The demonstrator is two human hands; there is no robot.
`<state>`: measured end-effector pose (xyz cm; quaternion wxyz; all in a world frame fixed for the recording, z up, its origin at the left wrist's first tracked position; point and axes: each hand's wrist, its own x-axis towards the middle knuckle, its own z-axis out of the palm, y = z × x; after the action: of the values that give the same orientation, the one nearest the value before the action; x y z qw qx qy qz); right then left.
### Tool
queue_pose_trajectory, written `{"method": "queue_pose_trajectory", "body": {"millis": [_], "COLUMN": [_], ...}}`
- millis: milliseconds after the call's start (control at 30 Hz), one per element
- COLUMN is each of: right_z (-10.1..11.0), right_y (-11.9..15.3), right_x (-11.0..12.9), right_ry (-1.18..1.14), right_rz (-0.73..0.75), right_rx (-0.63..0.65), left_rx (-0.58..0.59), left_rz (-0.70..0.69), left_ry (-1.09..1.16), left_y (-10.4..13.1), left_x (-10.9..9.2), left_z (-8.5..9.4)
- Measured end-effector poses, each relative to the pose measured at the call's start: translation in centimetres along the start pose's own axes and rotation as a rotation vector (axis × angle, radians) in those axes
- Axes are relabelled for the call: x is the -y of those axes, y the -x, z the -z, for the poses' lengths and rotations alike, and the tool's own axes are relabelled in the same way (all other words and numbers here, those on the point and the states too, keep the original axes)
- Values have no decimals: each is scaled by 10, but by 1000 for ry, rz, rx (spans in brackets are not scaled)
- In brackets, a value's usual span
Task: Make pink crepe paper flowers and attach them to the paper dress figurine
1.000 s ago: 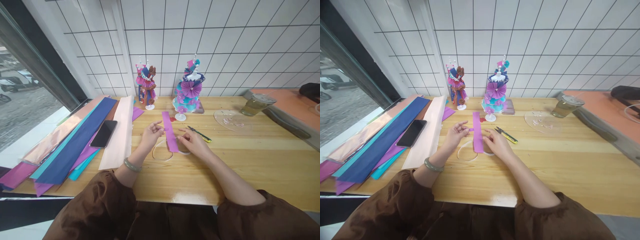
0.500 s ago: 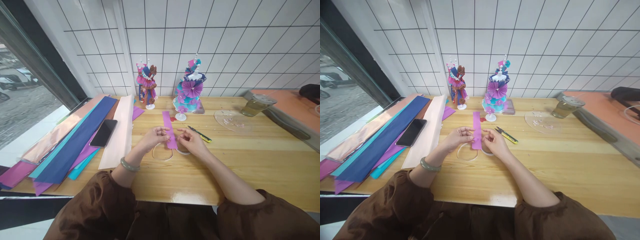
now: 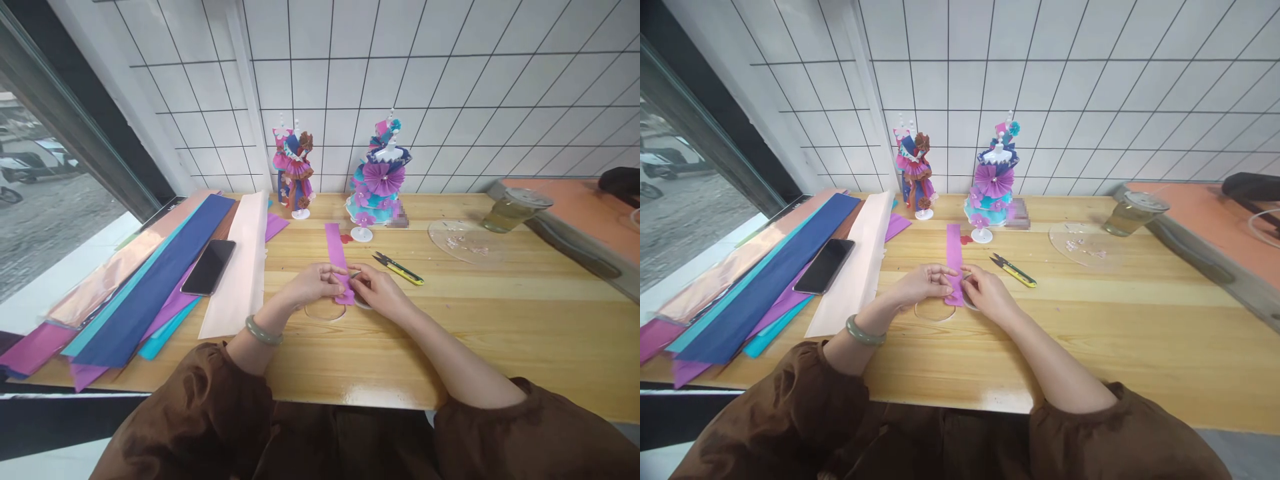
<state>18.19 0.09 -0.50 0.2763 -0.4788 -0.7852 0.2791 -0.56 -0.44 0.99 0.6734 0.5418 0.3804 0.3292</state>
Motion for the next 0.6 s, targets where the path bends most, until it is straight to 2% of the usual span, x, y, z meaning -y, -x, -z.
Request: {"method": "queue_pose_trajectory", "body": {"millis": [100, 167, 300, 367, 433, 500, 600], "right_z": [1, 3, 5, 5, 4, 3, 1], "right_y": [-1, -1, 1, 2, 3, 4, 4], "right_x": [-2, -2, 2, 4, 5, 5, 7], "right_ry": [-8, -11, 20, 39, 65, 107, 168], "right_rz": [2, 2, -1, 10, 29, 54, 116], "right_rx": [-11, -7, 13, 44, 79, 75, -3], "left_rx": [-84, -201, -550, -727, -857, -901, -865], "left_rz": [-59, -126, -314, -358, -368, -389, -442], "left_ry": [42, 118, 285, 258, 178, 123, 96], "left_y": [-3, -7, -14, -16, -15, -13, -11], "left_x": [-1, -3, -4, -2, -1, -2, -5], "left_z": [3, 11, 36, 47, 53, 53, 45]}}
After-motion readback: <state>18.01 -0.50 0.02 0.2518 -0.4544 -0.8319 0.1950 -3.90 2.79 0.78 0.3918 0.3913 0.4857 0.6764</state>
